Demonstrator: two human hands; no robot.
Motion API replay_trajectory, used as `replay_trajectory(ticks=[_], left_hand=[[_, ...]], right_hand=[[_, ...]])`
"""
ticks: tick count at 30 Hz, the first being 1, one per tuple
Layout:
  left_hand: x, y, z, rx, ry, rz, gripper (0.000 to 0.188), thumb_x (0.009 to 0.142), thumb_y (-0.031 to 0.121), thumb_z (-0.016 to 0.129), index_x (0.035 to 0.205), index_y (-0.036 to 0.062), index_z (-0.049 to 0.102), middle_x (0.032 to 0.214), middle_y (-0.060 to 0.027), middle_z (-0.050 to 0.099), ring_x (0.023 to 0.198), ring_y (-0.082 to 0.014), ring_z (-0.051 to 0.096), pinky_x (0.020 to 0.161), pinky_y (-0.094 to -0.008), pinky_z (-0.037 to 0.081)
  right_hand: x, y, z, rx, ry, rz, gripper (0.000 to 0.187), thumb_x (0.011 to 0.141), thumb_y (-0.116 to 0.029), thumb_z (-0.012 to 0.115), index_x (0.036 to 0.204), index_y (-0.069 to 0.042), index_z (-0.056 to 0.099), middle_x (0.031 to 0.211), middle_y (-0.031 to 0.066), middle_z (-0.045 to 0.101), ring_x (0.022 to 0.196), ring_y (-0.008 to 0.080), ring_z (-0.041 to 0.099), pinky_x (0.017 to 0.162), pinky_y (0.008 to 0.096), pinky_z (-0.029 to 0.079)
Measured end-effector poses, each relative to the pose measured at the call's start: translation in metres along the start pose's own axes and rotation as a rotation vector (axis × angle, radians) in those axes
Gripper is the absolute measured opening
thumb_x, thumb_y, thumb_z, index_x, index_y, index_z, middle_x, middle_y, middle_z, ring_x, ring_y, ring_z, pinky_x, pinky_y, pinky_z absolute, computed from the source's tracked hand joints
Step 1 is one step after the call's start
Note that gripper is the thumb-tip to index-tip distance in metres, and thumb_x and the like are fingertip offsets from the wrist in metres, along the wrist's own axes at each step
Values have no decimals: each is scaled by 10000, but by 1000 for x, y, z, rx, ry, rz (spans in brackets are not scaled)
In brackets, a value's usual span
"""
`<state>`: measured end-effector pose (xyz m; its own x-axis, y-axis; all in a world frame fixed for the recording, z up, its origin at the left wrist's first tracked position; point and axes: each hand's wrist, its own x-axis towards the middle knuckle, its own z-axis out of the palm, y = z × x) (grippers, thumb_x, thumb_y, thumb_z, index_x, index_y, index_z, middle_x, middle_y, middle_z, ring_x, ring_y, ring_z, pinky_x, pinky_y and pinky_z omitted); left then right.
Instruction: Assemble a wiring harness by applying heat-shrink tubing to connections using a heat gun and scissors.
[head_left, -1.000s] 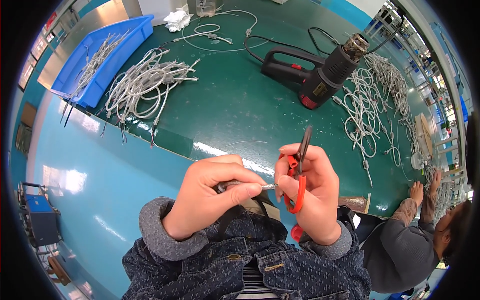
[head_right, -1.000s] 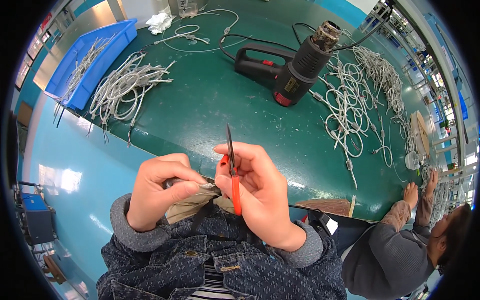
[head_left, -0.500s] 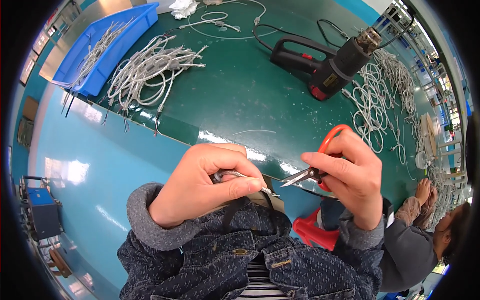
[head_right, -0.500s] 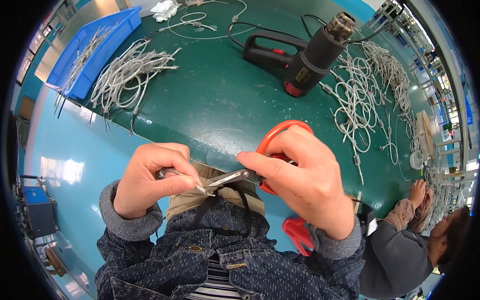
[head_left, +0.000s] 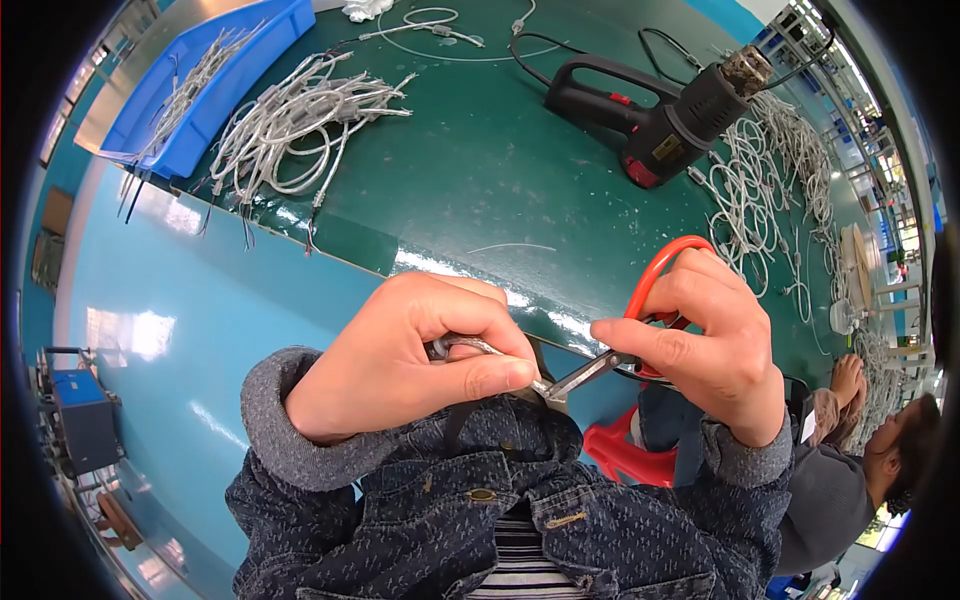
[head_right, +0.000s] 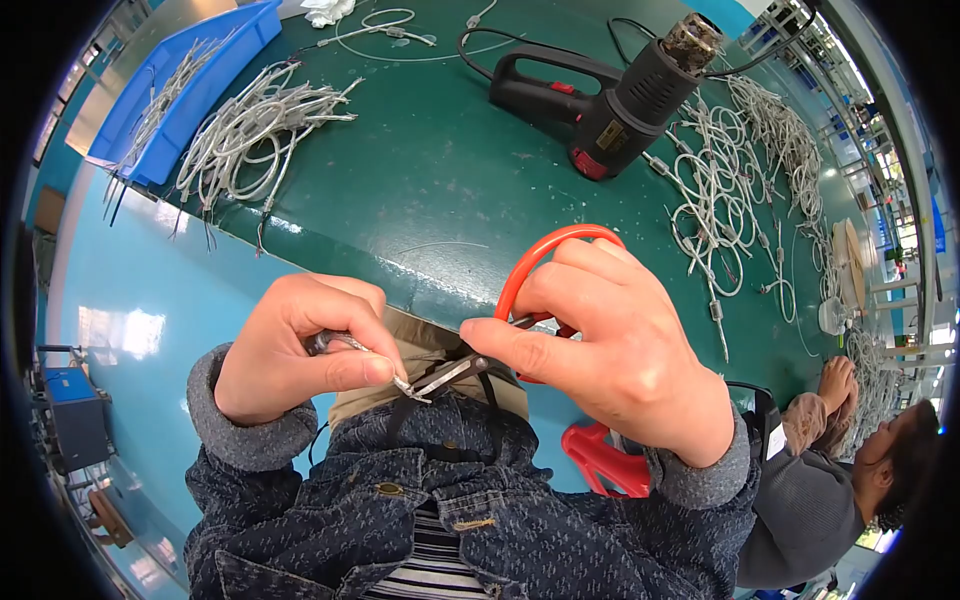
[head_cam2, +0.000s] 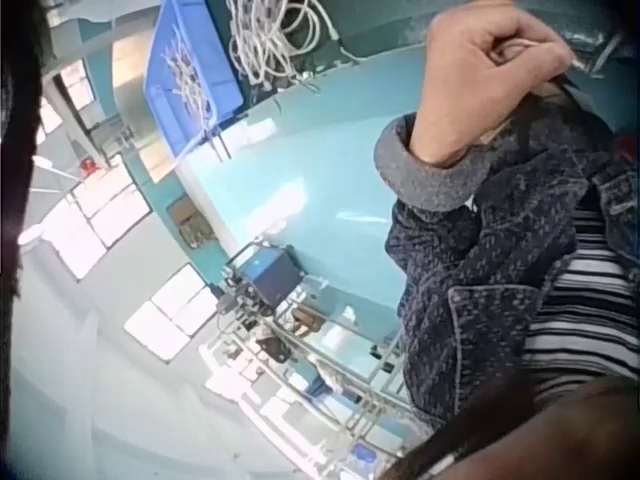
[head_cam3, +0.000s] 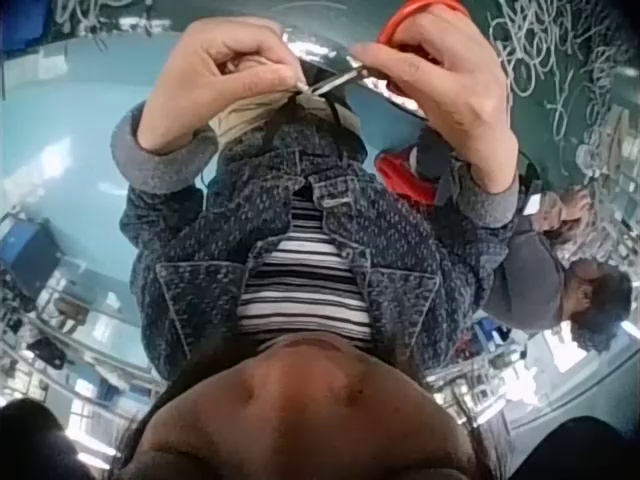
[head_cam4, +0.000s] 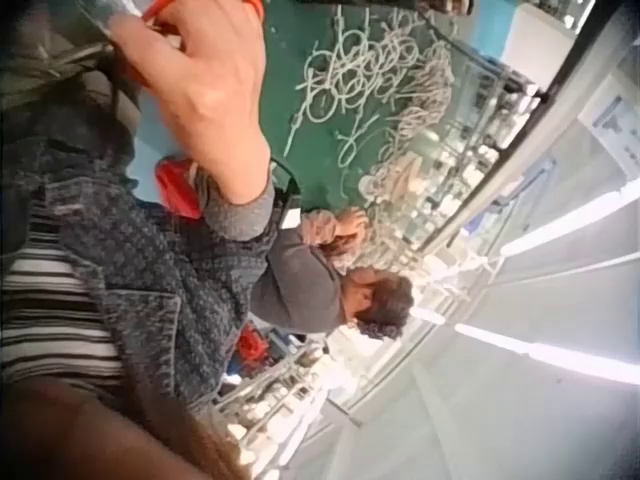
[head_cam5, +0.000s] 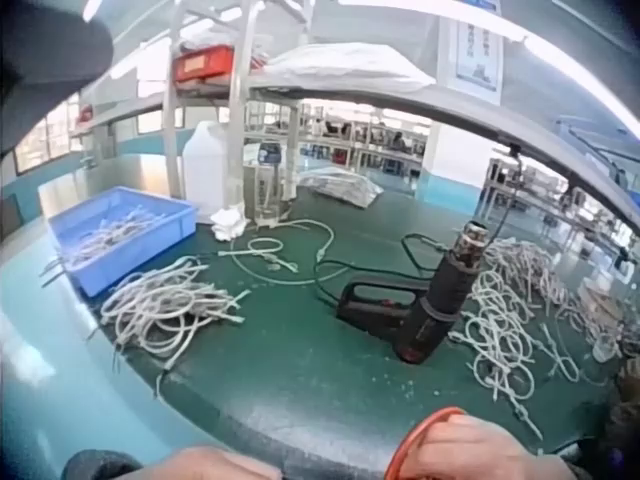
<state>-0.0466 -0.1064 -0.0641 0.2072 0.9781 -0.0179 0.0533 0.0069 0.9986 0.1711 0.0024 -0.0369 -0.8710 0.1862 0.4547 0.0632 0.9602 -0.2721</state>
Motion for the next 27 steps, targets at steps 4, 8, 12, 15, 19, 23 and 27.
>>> replay_trajectory(ticks=[4, 8, 12, 15, 19, 23, 27], left_hand=[[1, -1, -1, -8, -14, 3, 94, 755, 107, 696, 774, 16, 694, 600, 20, 456, 553, -62, 366, 500, -237, 252], [1, -3, -3, 4, -59, 39, 85, 785, 92, 673, 811, 11, 679, 611, 9, 472, 557, -68, 376, 509, -238, 286], [1, -4, -1, -32, -50, 14, 96, 778, 102, 679, 792, 7, 679, 619, 12, 472, 562, -63, 376, 507, -235, 271], [1, -4, 2, -82, -39, -24, 114, 773, 114, 683, 773, 0, 676, 627, 14, 472, 567, -58, 373, 504, -233, 255], [2, -8, 5, -167, -36, -60, 141, 790, 126, 672, 773, -13, 656, 644, 10, 477, 573, -54, 372, 503, -230, 255], [0, -9, 9, -277, -1, -104, 174, 809, 146, 663, 770, -21, 634, 655, 11, 477, 582, -51, 374, 507, -225, 259], [0, -8, 13, -395, 54, -175, 199, 823, 165, 657, 768, -22, 617, 661, 12, 475, 590, -50, 376, 518, -221, 267]], right_hand=[[0, 1, 0, -5, -6, -7, 366, 514, -98, 657, 876, -100, 712, 684, 8, 497, 609, 178, 482, 533, 290, 382], [1, 1, -1, -6, -12, -14, 376, 509, -99, 655, 880, -100, 711, 680, 8, 494, 606, 178, 481, 532, 289, 380], [1, 1, -1, -5, -10, -18, 383, 505, -92, 653, 884, -98, 709, 674, 8, 490, 602, 178, 478, 529, 289, 377], [0, 1, 0, -14, 2, -18, 385, 505, -88, 651, 886, -96, 708, 671, 9, 486, 598, 179, 475, 527, 289, 376], [-1, 1, -1, -23, -6, -10, 389, 505, -76, 649, 889, -92, 705, 672, 16, 481, 591, 183, 470, 511, 287, 368], [-4, 2, 4, -47, 16, -37, 394, 510, -69, 647, 901, -70, 693, 672, 25, 475, 584, 187, 464, 494, 287, 360], [-6, 1, 11, -55, 55, -54, 412, 510, -64, 641, 920, -46, 678, 676, 34, 479, 577, 188, 463, 481, 288, 355]])
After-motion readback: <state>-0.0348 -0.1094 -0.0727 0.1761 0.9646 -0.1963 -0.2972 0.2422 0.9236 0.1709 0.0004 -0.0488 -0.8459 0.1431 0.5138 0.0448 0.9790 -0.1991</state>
